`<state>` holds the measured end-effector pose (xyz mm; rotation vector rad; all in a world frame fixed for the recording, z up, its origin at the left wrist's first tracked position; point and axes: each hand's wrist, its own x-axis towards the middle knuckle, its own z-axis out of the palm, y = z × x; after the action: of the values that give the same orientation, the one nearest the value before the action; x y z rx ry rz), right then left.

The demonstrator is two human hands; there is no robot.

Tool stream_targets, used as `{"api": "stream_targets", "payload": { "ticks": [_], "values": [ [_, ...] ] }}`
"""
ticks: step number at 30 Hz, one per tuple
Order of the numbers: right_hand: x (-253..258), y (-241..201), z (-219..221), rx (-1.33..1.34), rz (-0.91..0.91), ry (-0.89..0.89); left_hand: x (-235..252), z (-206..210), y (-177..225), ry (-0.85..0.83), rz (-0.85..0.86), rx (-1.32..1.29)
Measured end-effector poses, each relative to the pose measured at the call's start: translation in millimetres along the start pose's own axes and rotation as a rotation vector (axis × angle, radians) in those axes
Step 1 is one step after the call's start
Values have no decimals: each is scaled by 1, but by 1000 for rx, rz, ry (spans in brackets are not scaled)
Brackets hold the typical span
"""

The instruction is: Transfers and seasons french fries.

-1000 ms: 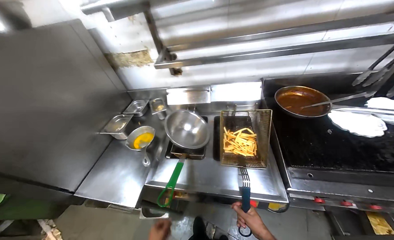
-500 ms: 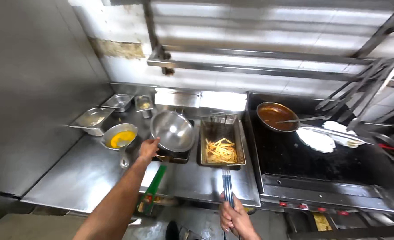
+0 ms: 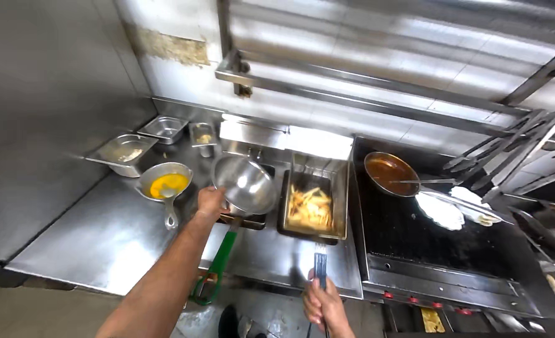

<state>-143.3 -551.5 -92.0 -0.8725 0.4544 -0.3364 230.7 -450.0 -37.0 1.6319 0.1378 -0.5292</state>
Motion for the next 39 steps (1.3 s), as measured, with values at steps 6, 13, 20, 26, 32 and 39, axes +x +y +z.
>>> {"api": "stream_targets", "payload": {
  "ticks": [6, 13, 20, 26, 32, 39],
  "values": [
    [5, -39, 5, -66, -89, -143, -43, -24, 23, -15, 60, -195],
    [44, -82, 13, -9, -185, -311, -80, -47, 40, 25, 89, -312],
    [-1, 1, 4, 84, -11, -36, -107, -68, 37, 63, 104, -342],
    [7, -45, 17, -376, -59, -40, -116, -48, 19, 24, 112, -239],
    [3, -75, 42, -1370, -230, 138, -121, 11, -13, -58, 10, -233],
    [11, -68, 24, -1711, -247, 216, -120, 43, -24, -158, -91, -328]
  ]
}}
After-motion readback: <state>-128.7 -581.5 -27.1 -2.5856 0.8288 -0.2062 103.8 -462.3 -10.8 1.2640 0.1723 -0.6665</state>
